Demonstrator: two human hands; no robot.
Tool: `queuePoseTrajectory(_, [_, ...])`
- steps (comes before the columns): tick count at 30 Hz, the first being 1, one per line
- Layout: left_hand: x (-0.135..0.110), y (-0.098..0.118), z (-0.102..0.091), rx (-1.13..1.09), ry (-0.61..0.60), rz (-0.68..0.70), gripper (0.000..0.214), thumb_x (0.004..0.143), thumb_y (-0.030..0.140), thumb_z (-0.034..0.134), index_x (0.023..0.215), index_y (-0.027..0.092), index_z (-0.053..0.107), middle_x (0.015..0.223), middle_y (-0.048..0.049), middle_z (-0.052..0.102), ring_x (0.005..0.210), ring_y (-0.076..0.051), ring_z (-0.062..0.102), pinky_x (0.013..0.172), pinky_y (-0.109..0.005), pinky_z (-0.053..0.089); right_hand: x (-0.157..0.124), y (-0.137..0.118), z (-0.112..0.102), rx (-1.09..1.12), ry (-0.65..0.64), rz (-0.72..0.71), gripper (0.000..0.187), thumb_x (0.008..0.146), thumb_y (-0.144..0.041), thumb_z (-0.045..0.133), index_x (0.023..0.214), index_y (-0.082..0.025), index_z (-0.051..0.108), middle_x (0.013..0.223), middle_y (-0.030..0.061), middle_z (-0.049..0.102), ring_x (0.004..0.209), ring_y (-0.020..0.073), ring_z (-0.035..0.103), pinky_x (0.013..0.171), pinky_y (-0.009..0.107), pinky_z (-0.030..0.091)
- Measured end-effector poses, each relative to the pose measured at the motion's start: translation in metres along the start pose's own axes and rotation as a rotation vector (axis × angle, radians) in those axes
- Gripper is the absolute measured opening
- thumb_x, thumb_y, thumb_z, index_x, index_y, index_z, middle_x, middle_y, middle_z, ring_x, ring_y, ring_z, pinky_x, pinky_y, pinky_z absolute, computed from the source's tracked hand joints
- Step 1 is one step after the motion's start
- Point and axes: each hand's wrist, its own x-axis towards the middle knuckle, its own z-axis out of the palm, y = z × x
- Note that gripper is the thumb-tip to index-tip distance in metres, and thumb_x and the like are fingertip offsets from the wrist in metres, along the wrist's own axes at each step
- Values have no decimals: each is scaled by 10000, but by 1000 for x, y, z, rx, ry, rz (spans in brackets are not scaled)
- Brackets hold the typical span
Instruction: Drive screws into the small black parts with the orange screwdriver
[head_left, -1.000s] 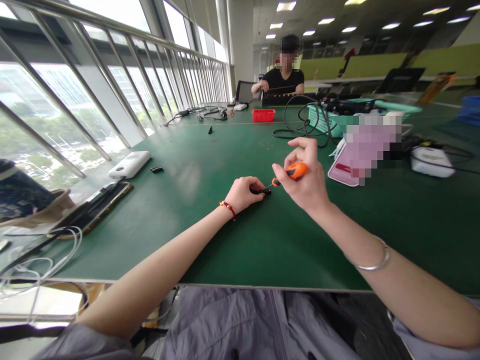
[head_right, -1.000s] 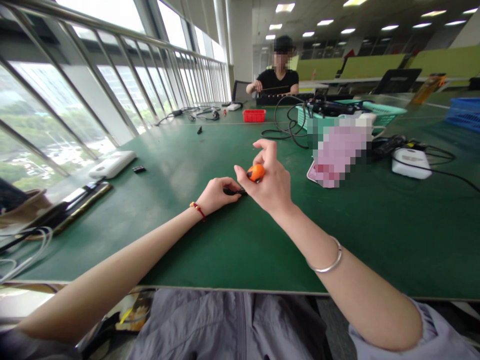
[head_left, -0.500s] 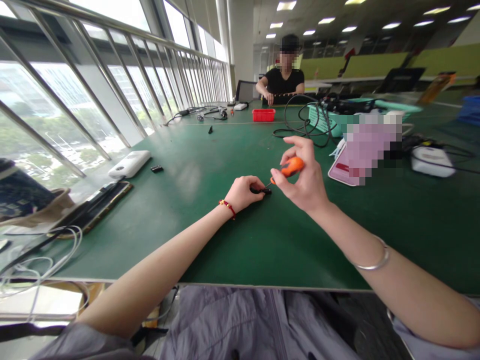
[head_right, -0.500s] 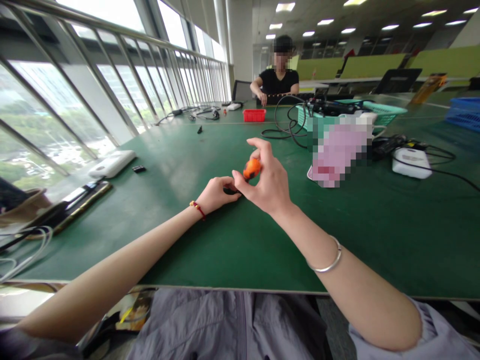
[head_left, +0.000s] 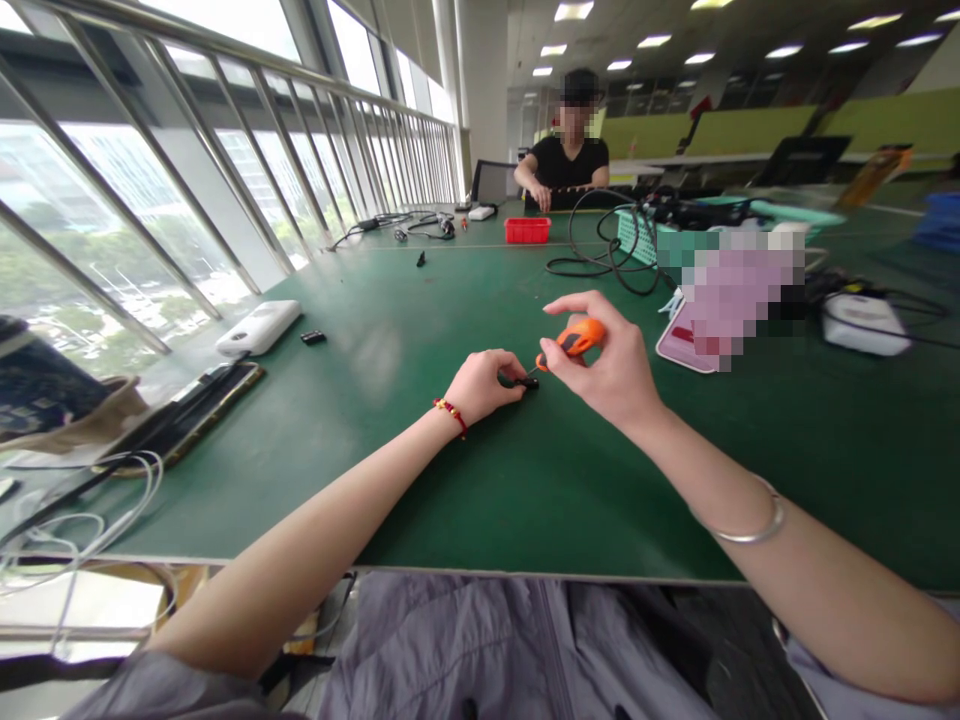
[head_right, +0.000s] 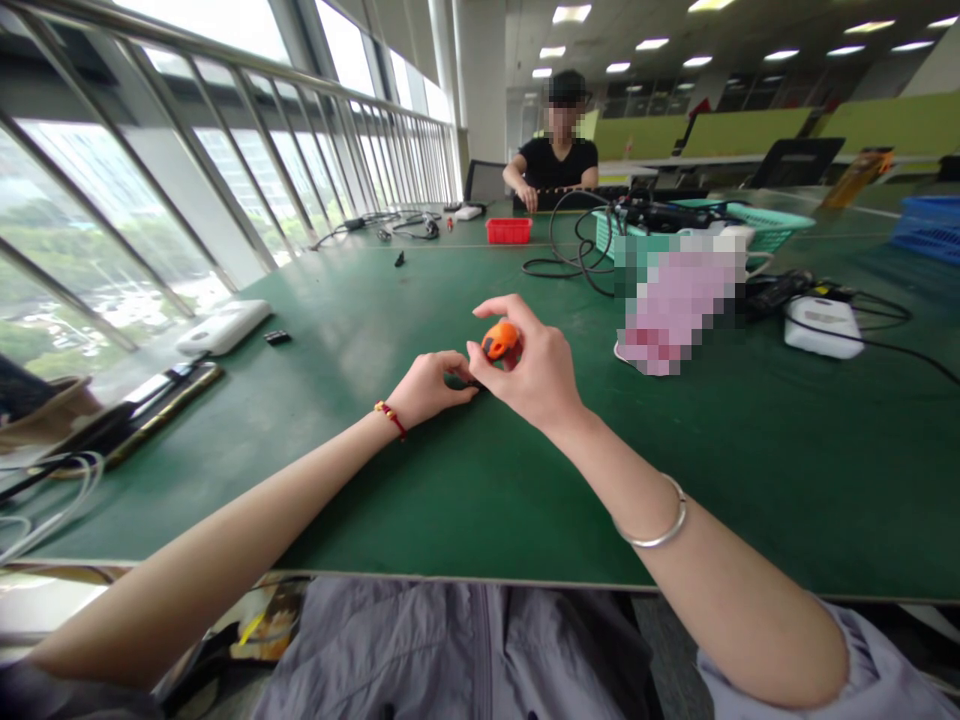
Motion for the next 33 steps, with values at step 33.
queuePoseTrajectory(33, [-3,1,0,108,46,9,56,674,199,628,716,167,649,769,-5,676,729,-154,603,703,-262,464,-4,-3,4,-33,89,-64,319,737,-318,592,1033,-218,528,746,-12,580,576,114,517,575,247,429])
